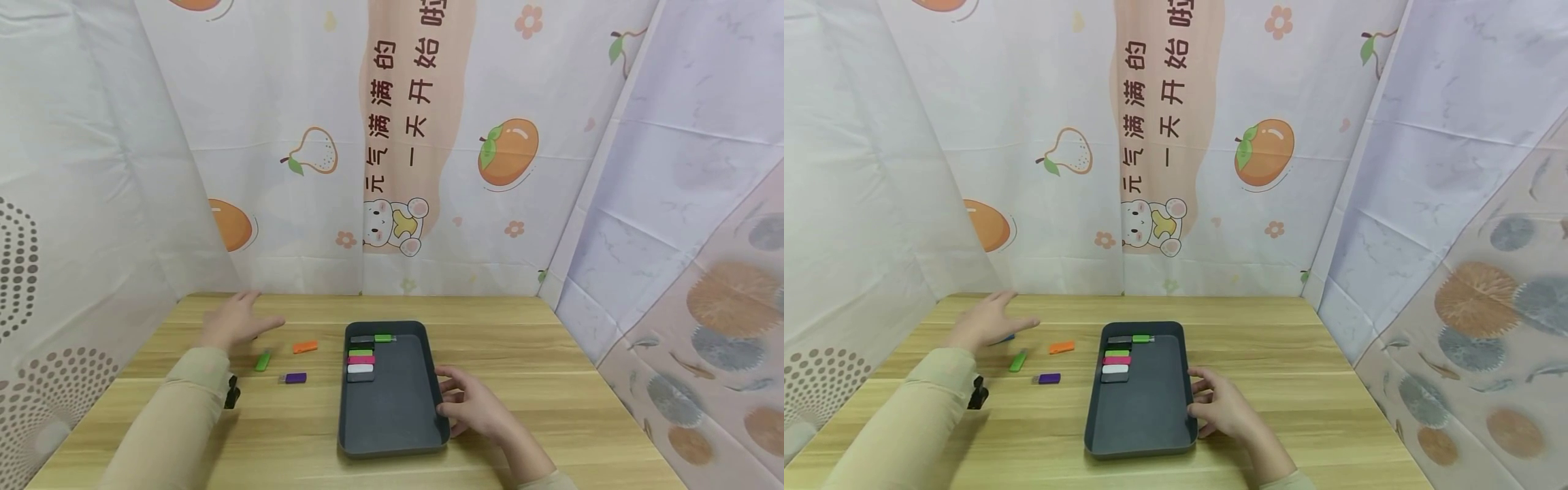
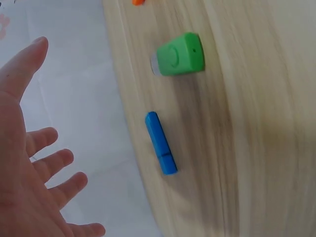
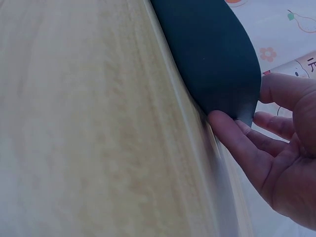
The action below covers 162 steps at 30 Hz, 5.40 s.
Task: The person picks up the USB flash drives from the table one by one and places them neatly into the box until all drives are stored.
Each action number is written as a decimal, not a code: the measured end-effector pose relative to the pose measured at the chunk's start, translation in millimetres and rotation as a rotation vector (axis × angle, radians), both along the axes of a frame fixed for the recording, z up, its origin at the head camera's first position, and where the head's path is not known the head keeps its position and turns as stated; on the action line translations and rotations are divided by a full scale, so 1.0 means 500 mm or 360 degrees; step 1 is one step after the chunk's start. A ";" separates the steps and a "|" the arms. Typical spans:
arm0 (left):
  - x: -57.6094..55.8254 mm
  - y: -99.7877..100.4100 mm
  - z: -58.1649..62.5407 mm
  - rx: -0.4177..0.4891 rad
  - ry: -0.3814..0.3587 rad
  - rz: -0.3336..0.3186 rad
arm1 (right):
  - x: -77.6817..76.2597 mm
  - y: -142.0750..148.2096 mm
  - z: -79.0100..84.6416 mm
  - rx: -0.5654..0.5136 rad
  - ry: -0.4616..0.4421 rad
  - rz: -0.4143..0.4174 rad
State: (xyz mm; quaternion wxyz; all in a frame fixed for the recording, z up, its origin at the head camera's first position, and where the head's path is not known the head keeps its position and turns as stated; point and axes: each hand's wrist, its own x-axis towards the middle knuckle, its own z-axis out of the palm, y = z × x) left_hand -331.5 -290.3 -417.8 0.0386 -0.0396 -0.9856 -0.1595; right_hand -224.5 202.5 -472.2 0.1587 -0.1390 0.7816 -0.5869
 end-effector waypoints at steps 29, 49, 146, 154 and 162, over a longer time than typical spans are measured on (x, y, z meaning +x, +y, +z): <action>0.031 -0.064 -0.038 0.0151 -0.0498 0.0027 | 0.003 -0.001 0.003 -0.0006 -0.0005 -0.0021; 0.039 -0.056 -0.032 0.0029 -0.0438 -0.0013 | 0.000 0.000 0.000 0.0016 -0.0001 -0.0007; 0.011 -0.050 -0.029 0.0138 -0.0328 0.0001 | -0.008 -0.014 0.016 -0.0002 0.0006 -0.0087; -0.003 -0.040 -0.015 0.0145 -0.0196 -0.0055 | -0.012 -0.013 0.013 -0.0019 -0.0015 -0.0073; -0.008 -0.004 0.025 0.0106 -0.0043 -0.0148 | -0.013 -0.013 0.015 -0.0038 -0.0025 -0.0065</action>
